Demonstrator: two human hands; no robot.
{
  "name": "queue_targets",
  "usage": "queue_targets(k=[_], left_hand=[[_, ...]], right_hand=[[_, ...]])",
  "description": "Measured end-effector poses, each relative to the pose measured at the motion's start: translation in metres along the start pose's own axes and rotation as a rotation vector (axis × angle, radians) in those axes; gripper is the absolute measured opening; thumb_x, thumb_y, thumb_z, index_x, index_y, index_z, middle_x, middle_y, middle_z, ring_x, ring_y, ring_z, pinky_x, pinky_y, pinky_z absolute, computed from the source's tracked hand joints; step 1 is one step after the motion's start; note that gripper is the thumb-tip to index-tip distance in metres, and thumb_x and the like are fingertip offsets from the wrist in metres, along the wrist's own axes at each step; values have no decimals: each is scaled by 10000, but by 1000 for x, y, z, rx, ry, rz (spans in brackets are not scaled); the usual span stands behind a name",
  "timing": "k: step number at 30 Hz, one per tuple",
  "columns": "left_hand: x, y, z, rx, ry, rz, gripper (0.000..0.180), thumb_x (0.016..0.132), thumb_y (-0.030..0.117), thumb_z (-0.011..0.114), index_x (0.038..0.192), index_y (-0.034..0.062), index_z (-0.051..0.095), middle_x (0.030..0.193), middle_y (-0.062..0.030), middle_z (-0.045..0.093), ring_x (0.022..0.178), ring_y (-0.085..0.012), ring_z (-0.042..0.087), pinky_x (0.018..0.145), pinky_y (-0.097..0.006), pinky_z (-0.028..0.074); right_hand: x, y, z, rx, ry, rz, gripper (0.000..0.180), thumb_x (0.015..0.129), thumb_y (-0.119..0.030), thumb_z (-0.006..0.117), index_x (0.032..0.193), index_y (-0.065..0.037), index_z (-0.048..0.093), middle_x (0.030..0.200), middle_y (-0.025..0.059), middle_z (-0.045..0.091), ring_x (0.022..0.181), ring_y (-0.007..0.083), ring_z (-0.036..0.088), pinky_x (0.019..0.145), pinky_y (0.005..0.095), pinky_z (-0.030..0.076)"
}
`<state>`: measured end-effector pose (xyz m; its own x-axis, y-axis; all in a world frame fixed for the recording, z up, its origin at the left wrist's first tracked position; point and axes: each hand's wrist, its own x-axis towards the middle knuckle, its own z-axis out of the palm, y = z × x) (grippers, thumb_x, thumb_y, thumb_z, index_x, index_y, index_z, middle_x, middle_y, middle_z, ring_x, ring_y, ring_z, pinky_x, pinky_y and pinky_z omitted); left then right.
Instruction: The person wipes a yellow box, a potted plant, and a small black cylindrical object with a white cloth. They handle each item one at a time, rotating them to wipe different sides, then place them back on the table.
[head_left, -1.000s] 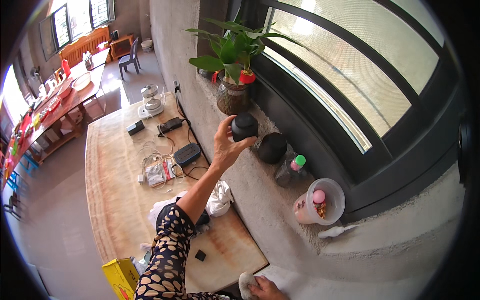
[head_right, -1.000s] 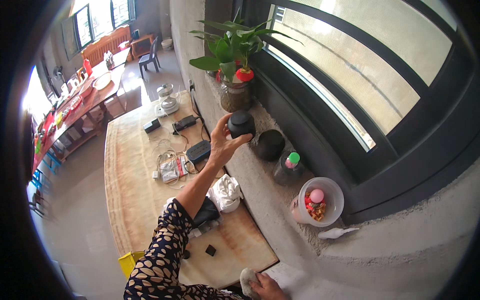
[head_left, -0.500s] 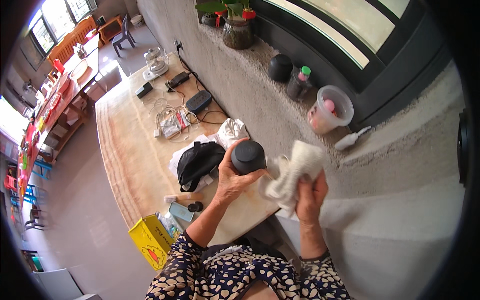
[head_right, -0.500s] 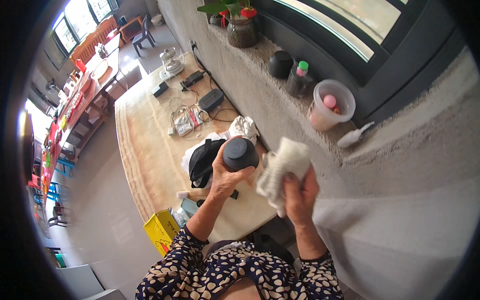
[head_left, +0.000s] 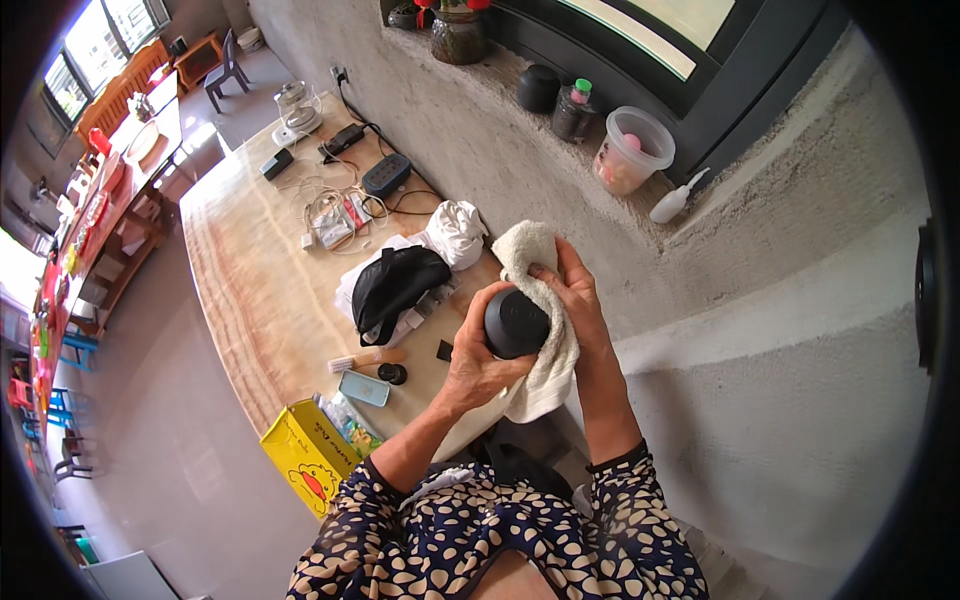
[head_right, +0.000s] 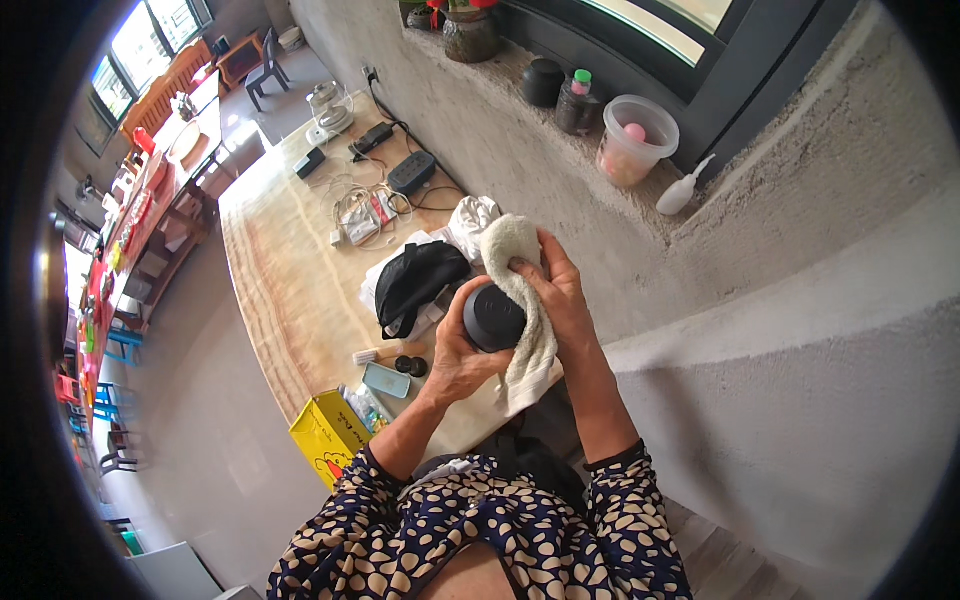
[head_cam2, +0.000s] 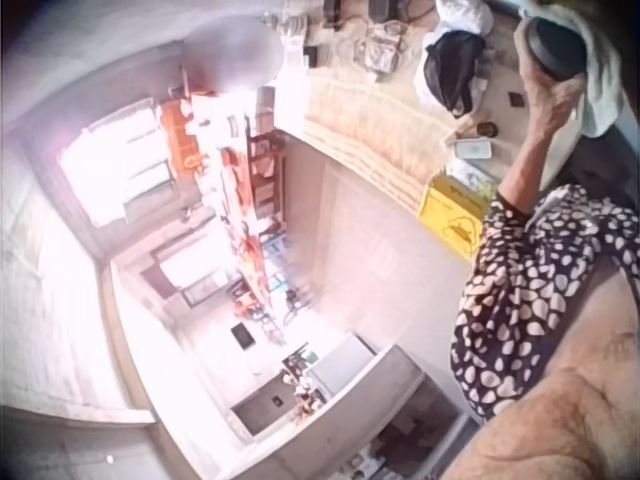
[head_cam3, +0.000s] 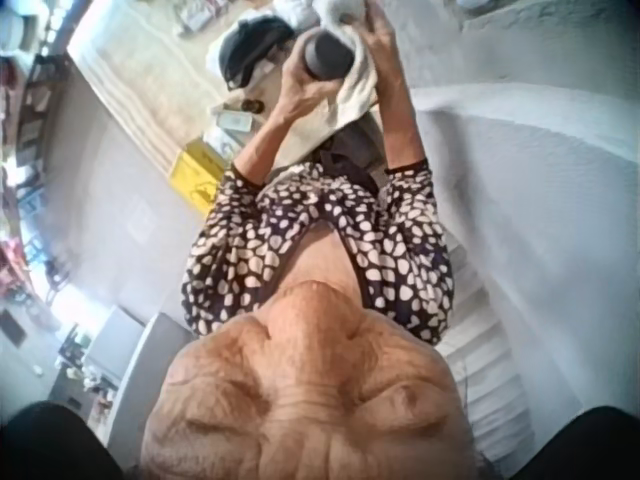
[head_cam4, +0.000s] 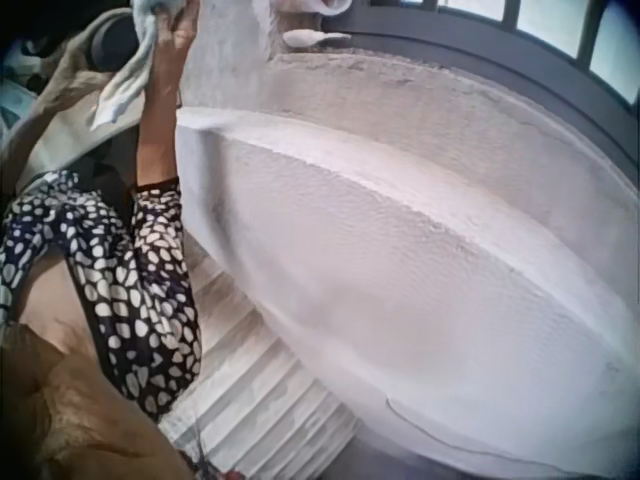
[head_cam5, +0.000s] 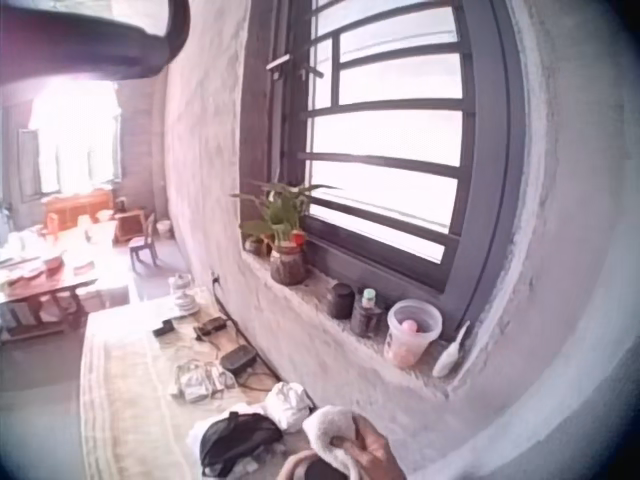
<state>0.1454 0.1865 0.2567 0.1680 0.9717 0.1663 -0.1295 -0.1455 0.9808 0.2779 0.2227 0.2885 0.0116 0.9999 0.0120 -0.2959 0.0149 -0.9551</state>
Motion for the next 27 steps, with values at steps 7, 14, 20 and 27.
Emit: queue_targets(k=[7, 14, 20, 27], left_hand=[[-21, 18, -11, 93, -28, 16, 751, 603, 117, 799, 1260, 41, 442, 1093, -81, 541, 1004, -179, 543, 898, -307, 437], [-41, 23, -21, 110, -84, 133, 723, 624, 163, 800, 1242, 39, 447, 1080, -88, 581, 1003, -169, 558, 889, -295, 439], [-63, 24, -17, 233, 12, 223, 596, 682, 84, 757, 1197, 31, 462, 1060, -96, 533, 989, -200, 542, 870, -310, 436], [-96, 34, -18, 345, 48, 309, 667, 606, 42, 742, 1206, -25, 458, 1097, -198, 504, 1046, -372, 495, 914, -397, 414]], right_hand=[[-54, 7, 2, -392, -62, -437, 345, 891, -114, 552, 1225, -29, 544, 1275, 155, 449, 1182, 241, 448, 972, 355, 384], [-117, 10, 18, -962, -7, -891, 330, 752, -234, 728, 1075, -213, 664, 1182, 121, 440, 1022, 314, 462, 883, 413, 415], [-114, -12, 33, -975, 0, -698, 409, 736, -162, 720, 1134, -190, 629, 1101, 115, 506, 974, 313, 519, 829, 404, 466], [-105, -23, 40, -726, -94, -291, 280, 837, -167, 636, 1084, -37, 606, 995, 136, 569, 927, 265, 582, 805, 348, 474]])
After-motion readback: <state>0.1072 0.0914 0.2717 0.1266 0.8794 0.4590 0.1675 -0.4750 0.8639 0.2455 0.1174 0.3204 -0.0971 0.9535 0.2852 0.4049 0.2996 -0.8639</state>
